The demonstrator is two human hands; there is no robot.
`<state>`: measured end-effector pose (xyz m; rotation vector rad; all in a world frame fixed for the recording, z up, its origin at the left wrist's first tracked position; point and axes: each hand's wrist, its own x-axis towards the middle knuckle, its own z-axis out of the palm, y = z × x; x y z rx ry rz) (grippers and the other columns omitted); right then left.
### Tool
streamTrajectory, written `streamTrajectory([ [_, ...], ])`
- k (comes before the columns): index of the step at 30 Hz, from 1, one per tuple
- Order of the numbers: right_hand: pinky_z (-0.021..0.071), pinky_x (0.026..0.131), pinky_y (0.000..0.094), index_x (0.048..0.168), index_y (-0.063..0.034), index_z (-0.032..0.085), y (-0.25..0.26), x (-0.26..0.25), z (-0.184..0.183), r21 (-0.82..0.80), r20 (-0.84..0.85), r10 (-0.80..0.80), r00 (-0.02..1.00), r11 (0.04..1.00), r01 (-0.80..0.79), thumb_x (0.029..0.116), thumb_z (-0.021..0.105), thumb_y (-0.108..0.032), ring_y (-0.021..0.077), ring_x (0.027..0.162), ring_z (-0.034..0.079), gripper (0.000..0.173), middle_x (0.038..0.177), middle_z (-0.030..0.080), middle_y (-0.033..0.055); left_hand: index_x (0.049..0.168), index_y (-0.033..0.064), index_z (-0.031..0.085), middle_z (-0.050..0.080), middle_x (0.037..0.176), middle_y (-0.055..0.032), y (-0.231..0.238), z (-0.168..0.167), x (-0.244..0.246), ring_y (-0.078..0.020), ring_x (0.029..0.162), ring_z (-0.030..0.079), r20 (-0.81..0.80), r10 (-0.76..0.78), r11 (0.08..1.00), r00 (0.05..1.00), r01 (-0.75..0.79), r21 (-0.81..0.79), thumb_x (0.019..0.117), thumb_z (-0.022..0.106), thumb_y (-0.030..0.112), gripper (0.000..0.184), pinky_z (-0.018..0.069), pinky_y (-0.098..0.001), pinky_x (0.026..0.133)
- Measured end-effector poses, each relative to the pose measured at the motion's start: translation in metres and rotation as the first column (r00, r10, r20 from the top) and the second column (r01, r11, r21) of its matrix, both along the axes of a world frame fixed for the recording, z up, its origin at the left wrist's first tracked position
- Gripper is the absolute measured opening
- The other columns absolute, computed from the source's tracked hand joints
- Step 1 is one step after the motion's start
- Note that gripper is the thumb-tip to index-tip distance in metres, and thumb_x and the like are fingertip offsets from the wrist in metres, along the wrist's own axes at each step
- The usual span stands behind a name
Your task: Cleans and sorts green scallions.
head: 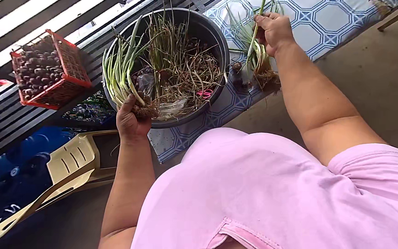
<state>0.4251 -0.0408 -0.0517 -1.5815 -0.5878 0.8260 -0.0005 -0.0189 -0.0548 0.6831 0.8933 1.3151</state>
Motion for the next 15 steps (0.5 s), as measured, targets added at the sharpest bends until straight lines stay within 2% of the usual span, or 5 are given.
streamTrajectory([
  [2,0.0522,0.071,0.0306,0.124,-0.0048,0.066,-0.01,0.03,-0.014,-0.221,0.252,0.049,0.967,0.975,0.008,0.1035,0.06,-0.025,0.0117,0.079,0.063,0.029,0.1,0.069,0.0053,0.115,0.0133,0.051,0.069,0.095,-0.0068,-0.004,-0.001,-0.006,-0.0189,0.087,0.071,-0.003,0.0,1.0,1.0,0.0,0.008,0.1054,0.044,0.01,0.013,0.0613,-0.0359,0.081],
  [4,0.0523,0.094,0.0495,0.128,0.0002,0.067,-0.021,0.056,-0.043,-0.405,0.344,0.121,0.931,0.914,0.031,0.1015,0.059,-0.022,0.0284,0.103,0.067,0.035,0.12,0.068,0.0192,0.115,0.0139,0.051,0.069,0.096,-0.0062,-0.007,-0.003,-0.013,-0.0183,0.088,0.071,-0.016,0.003,1.0,1.0,-0.003,0.022,0.1054,0.042,0.01,0.013,0.0609,-0.0355,0.081],
  [6,0.0466,0.104,0.0598,0.129,0.0007,0.068,-0.03,0.069,-0.072,-0.52,0.384,0.192,0.903,0.853,0.039,0.1019,0.059,-0.024,0.038,0.119,0.064,0.037,0.128,0.066,0.0247,0.113,0.0137,0.052,0.069,0.096,-0.0061,-0.009,-0.004,-0.02,-0.0178,0.088,0.071,-0.012,0.012,0.999,1.0,-0.012,0.03,0.1053,0.041,0.01,0.014,0.0608,-0.035,0.082],
  [11,0.0374,0.11,0.0703,0.151,-0.0009,0.049,-0.028,0.031,-0.062,-0.607,0.522,0.424,0.74,0.795,-0.027,0.1,0.06,-0.019,0.0501,0.137,0.049,0.055,0.145,0.052,0.0315,0.112,0.0143,0.053,0.069,0.096,-0.0052,-0.012,0.003,-0.028,-0.017,0.087,0.071,-0.003,0.042,0.999,0.999,-0.042,0.03,0.1077,0.037,0.013,0.016,0.0608,-0.0341,0.08],
  [15,0.0326,0.106,0.0766,0.151,-0.0099,0.053,-0.011,-0.028,-0.076,-0.697,0.523,0.746,0.413,0.653,-0.297,0.0858,0.075,-0.009,0.0542,0.137,0.043,0.069,0.145,0.051,0.0325,0.112,0.0154,0.051,0.069,0.095,-0.0048,-0.013,0.006,-0.024,-0.017,0.086,0.071,0.001,0.029,0.999,1.0,-0.029,0.033,0.1075,0.036,0.013,0.016,0.0611,-0.0338,0.078],
])
